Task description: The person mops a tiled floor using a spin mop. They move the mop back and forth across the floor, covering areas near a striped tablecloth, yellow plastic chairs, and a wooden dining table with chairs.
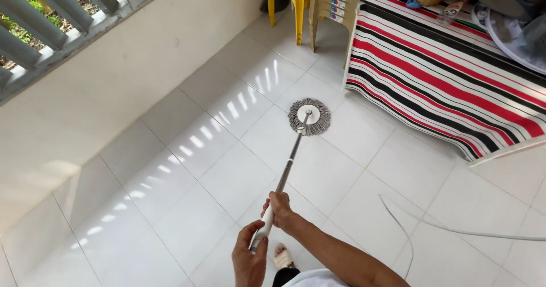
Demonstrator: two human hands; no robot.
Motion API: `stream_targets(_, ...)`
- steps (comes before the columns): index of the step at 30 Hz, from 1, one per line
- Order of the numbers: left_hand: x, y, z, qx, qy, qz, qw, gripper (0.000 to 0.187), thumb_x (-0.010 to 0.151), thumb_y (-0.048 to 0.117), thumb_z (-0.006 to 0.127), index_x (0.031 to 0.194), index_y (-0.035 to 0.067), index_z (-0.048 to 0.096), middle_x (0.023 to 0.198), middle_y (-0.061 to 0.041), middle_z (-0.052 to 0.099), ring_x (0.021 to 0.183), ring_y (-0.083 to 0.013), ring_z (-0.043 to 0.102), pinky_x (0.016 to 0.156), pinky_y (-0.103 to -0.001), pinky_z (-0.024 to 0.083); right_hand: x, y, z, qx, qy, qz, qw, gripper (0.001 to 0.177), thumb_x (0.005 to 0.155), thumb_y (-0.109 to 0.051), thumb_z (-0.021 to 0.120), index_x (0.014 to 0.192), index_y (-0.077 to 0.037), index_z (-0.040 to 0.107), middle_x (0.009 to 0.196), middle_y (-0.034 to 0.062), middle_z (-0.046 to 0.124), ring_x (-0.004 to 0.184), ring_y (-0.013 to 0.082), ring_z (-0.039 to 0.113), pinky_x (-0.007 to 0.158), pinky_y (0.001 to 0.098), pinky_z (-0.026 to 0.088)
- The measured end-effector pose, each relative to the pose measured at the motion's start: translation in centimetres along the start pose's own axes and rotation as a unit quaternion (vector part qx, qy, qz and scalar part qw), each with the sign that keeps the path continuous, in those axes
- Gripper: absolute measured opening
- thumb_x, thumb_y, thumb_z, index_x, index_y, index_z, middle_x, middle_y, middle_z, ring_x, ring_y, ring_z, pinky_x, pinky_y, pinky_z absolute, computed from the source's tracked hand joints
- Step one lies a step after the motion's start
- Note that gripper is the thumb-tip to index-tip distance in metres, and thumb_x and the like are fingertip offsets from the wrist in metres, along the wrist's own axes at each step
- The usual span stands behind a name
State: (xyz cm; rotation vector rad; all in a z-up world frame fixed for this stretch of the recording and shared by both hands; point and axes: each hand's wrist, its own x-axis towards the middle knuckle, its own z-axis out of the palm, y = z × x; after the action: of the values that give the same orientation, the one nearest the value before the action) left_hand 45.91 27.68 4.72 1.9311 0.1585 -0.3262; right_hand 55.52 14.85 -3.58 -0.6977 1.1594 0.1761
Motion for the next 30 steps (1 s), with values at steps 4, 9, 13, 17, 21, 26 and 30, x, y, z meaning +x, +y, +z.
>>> stream_targets(4, 5.7, 1.7, -2.5, -0.019, -0.020, -0.024, 0.999, 0.034, 0.085, 0.005, 0.063, 0.113, 0.016, 0.078, 0.110, 0.001, 0.081, 0.090, -0.0144, 0.071, 0.075, -0.027, 0.055, 3.2, -1.2, 5.6, 0.019, 0.021, -0.014, 0.999, 0.012, 0.089, 0.002, 0.039, 0.081, -0.001, 0.047, 0.061, 0.0110, 0.046, 0.047, 0.0211, 0.039, 0.039, 0.0340, 0.036)
stream_targets(9, 12.1, 2.9, -2.9, -0.008, -0.054, 0.013, 0.998, 0.030, 0.087, 0.005, 0.059, 0.108, 0.017, 0.076, 0.107, 0.002, 0.082, 0.079, -0.0137, 0.068, 0.069, -0.028, 0.055, 5.5, -4.9, 9.8, 0.009, 0.043, -0.008, 0.999, 0.012, 0.092, -0.001, 0.042, 0.082, -0.003, 0.047, 0.059, 0.0091, 0.048, 0.045, 0.0192, 0.039, 0.039, 0.0316, 0.037)
stream_targets(13, 17.2, 2.4, -1.8, -0.002, -0.060, 0.108, 0.992, 0.031, 0.083, 0.003, 0.059, 0.108, 0.014, 0.074, 0.116, 0.003, 0.080, 0.112, -0.0181, 0.074, 0.089, -0.032, 0.059, 8.2, -8.0, 12.4, 0.027, 0.051, -0.022, 0.998, 0.007, 0.096, -0.006, 0.041, 0.092, -0.004, 0.047, 0.059, 0.0080, 0.046, 0.046, 0.0192, 0.038, 0.039, 0.0331, 0.036)
stream_targets(17, 23.1, 3.3, -1.6, 0.000, -0.094, 0.144, 0.985, 0.036, 0.078, 0.000, 0.064, 0.110, 0.016, 0.072, 0.124, -0.002, 0.077, 0.125, -0.0216, 0.069, 0.101, -0.033, 0.055, 10.3, -11.5, 15.8, 0.065, 0.063, -0.002, 0.996, 0.006, 0.097, -0.007, 0.041, 0.093, -0.005, 0.044, 0.062, 0.0069, 0.045, 0.046, 0.0183, 0.038, 0.036, 0.0304, 0.033)
stream_targets(21, 30.4, 5.5, -2.5, 0.004, -0.126, 0.065, 0.990, 0.034, 0.078, -0.003, 0.059, 0.098, 0.016, 0.077, 0.135, -0.003, 0.074, 0.129, -0.0193, 0.069, 0.088, -0.028, 0.063, 15.0, -14.7, 20.2, 0.083, 0.045, -0.013, 0.995, 0.009, 0.094, -0.005, 0.040, 0.087, -0.008, 0.045, 0.061, 0.0039, 0.047, 0.047, 0.0149, 0.038, 0.042, 0.0298, 0.036)
stream_targets(26, 40.2, 8.8, -2.5, -0.011, -0.109, 0.064, 0.992, 0.031, 0.075, -0.002, 0.057, 0.093, 0.014, 0.077, 0.125, -0.004, 0.080, 0.118, -0.0187, 0.074, 0.094, -0.028, 0.059, 19.4, -20.7, 26.2, 0.110, 0.034, -0.013, 0.993, 0.004, 0.095, -0.006, 0.041, 0.094, -0.007, 0.045, 0.065, 0.0063, 0.049, 0.051, 0.0164, 0.042, 0.043, 0.0311, 0.039)
stream_targets(30, 45.6, 9.3, -1.4, -0.003, -0.086, 0.096, 0.992, 0.030, 0.075, -0.002, 0.061, 0.095, 0.016, 0.073, 0.113, 0.001, 0.083, 0.103, -0.0182, 0.078, 0.085, -0.029, 0.061, 22.1, -23.8, 29.0, 0.126, 0.033, -0.017, 0.991, 0.003, 0.096, -0.007, 0.042, 0.097, -0.005, 0.043, 0.067, 0.0105, 0.053, 0.050, 0.0206, 0.041, 0.044, 0.0324, 0.043)
